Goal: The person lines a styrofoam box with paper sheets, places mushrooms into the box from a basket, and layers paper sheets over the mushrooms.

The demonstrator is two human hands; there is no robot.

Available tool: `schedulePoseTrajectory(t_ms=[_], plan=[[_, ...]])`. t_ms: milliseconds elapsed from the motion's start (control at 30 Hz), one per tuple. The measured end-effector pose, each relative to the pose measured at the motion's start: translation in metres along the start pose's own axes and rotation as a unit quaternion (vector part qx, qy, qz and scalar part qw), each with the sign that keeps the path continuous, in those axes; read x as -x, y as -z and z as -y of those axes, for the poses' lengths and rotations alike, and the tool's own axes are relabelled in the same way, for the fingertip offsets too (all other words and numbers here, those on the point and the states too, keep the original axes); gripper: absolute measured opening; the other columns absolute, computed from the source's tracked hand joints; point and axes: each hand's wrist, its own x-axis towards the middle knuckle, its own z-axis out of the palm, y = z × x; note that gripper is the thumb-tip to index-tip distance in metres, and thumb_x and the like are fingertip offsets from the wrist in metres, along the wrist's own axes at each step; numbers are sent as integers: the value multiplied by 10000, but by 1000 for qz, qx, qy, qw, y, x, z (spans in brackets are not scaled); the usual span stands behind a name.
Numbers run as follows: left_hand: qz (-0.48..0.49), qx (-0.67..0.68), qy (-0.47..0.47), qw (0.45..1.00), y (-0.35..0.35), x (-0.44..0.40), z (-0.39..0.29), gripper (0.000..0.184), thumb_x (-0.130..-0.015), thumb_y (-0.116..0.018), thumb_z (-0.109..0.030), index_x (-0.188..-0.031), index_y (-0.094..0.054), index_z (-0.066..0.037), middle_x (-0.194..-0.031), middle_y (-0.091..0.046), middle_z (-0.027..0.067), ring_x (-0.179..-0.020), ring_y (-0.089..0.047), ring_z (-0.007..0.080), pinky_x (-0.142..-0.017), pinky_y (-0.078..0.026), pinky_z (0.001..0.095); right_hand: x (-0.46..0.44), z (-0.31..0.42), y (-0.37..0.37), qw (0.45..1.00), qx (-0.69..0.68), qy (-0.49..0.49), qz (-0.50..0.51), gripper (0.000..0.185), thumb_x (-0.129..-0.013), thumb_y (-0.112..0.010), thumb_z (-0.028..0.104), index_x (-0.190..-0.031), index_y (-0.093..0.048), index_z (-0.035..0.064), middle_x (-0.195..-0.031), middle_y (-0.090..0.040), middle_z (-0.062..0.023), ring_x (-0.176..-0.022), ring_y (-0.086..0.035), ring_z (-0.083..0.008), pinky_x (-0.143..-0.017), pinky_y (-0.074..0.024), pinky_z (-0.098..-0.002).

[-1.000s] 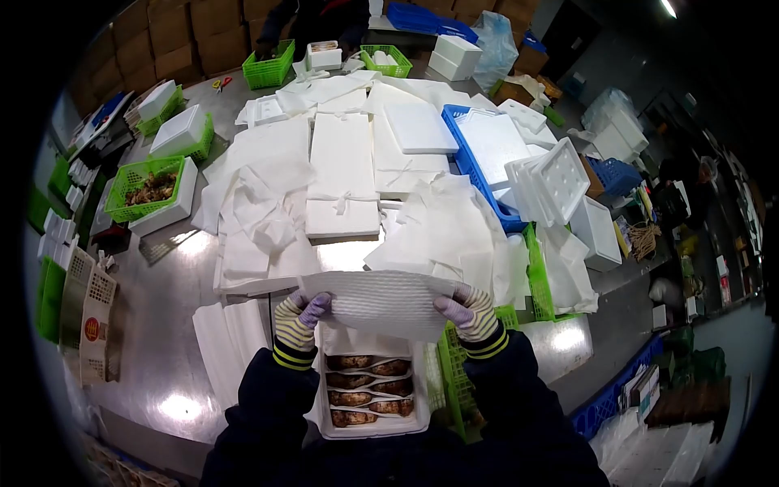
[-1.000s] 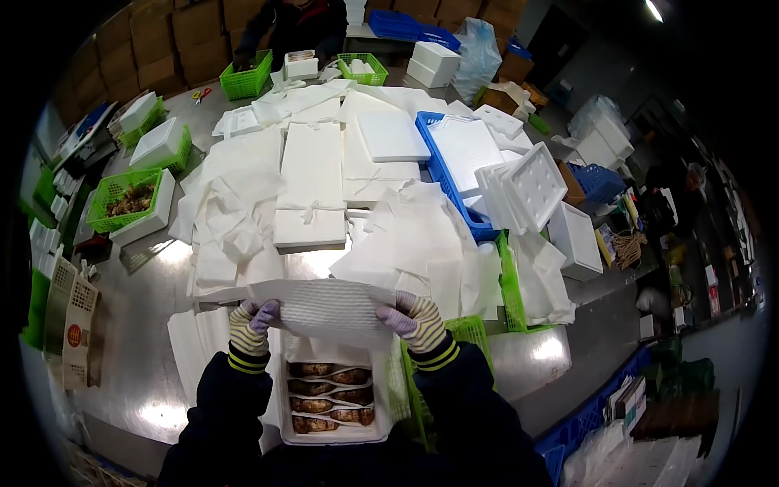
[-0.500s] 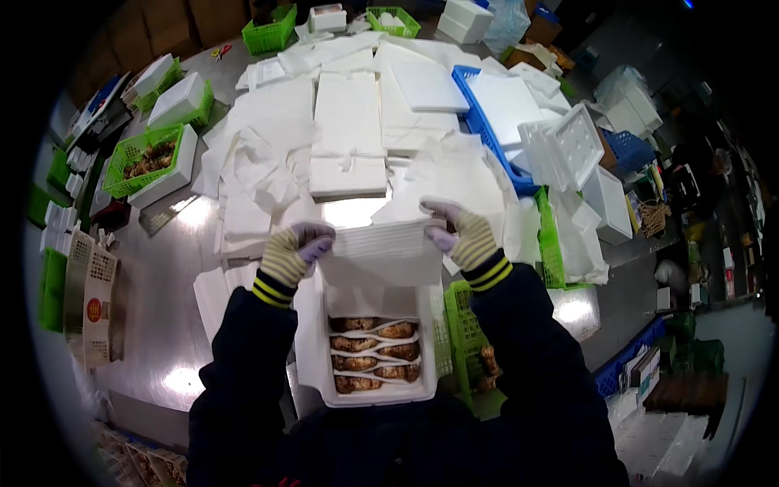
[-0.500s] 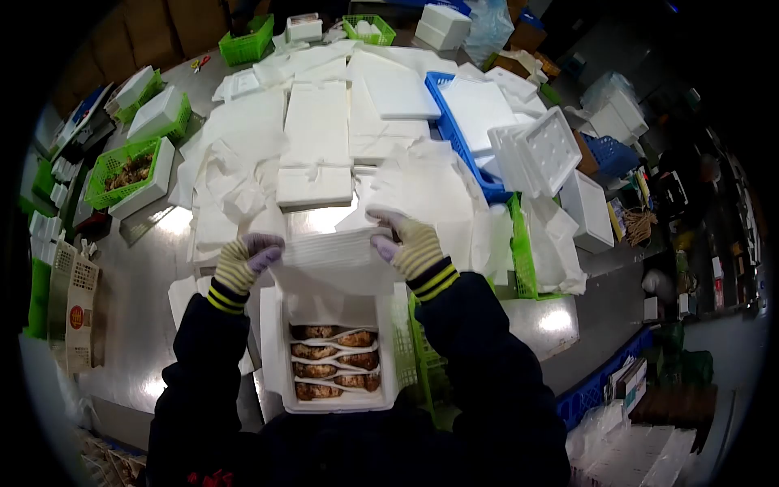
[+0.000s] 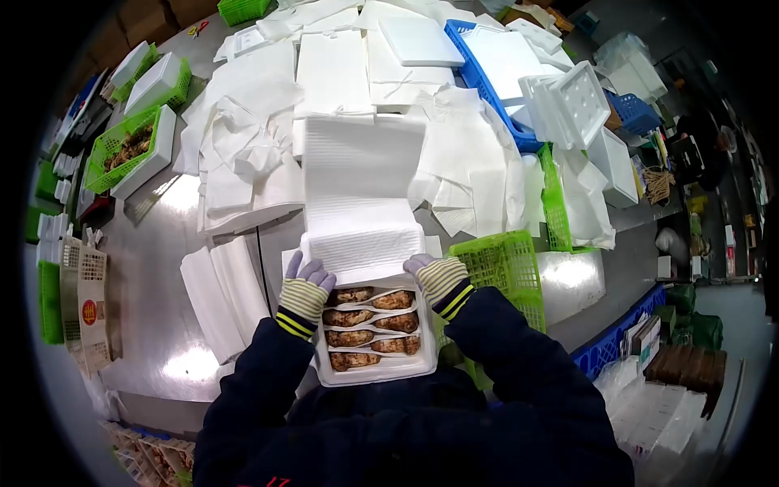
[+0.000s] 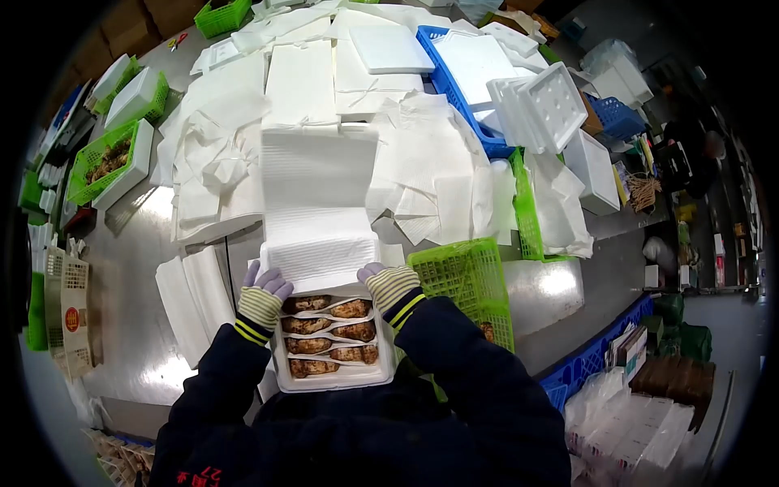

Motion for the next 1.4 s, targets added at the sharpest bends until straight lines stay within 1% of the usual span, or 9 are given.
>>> schedulePoseTrajectory(t_ms=[267, 367, 467, 567, 700, 933, 1033, 1267, 1400], plan=[[165, -141, 26, 976, -39, 1, 0, 142, -826, -482, -163, -819, -601, -86, -931, -662, 75, -1021, -582, 205, -1090, -262, 498, -17, 25, -8, 964, 107, -63, 234, 238, -877, -433, 102, -1035, -593, 26, -1038, -632, -157, -888, -646, -314, -680, -519, -434], [107, 285, 361, 881, -33, -6, -14, 166, -832, -473, -166, -876, -610, -84, -914, -662, 81, -1031, -581, 206, -1089, -237, 528, -24, 36, -1, 941, 141, -82, 295, 234, -875, -428, 131, -1046, -551, 29, -1043, -616, -144, -887, -639, -301, -700, -514, -404], [363, -140, 7, 921, -3, -16, -15, 287, -832, -460, -131, -1104, -548, -101, -1135, -586, 61, -1118, -521, 207, -1067, -240, 548, -15, 32, 0, 945, 113, -68, 299, 239, -881, -420, 124, -1064, -553, 49, -1081, -600, -153, -944, -622, -292, -741, -508, -409], [173, -29, 20, 984, 20, -9, -23, 379, -811, -485, -88, -1188, -519, -105, -1208, -541, 70, -1165, -485, 247, -1045, -262, 543, 19, -4, 45, 996, -83, -15, 36, 420, -822, -405, 4, -1215, -516, 102, -1214, -552, -158, -1126, -529, -330, -966, -434, -358], [46, 42, 76, 995, 23, 22, -20, 459, -776, -506, -43, -1233, -511, -92, -1214, -534, 92, -1170, -477, 287, -1010, -300, 518, 107, -82, 56, 931, -166, -268, -184, 283, -872, -474, 17, -1143, -557, 17, -1002, -639, -180, -901, -627, -271, -809, -498, -345], [15, 108, 90, 990, 26, 6, -39, 441, -778, -531, -40, -1216, -521, -90, -1216, -524, 116, -1163, -467, 321, -994, -304, 509, 131, -54, 1, 847, 54, -398, 349, 612, -750, -700, 318, -1231, -466, 21, -1105, -604, -204, -994, -591, -353, -826, -474, -442], [16, 109, 99, 989, 30, 10, -34, 464, -756, -559, -22, -1212, -530, -99, -1200, -533, 118, -1150, -485, 318, -983, -332, 504, 160, -94, -65, 818, 23, -467, 335, 545, -727, -701, 267, -1186, -499, 55, -1018, -615, -184, -996, -582, -343, -840, -471, -424], [13, 73, 75, 994, 22, 13, -34, 461, -764, -552, -62, -1222, -500, -72, -1202, -536, 109, -1156, -486, 311, -1001, -322, 510, 86, -39, 60, 941, -212, -187, -187, 505, -702, -668, 194, -1171, -523, 79, -1018, -559, -184, -940, -556, -319, -844, -458, -394], [101, 29, 81, 991, 0, 3, -48, 461, -780, -578, -145, -1230, -486, -99, -1205, -540, 68, -1181, -466, 277, -1055, -212, 568, 5, 13, 37, 965, -247, -79, -46, 399, -709, -666, 193, -1077, -547, 96, -975, -581, -141, -978, -547, -296, -867, -425, -414]])
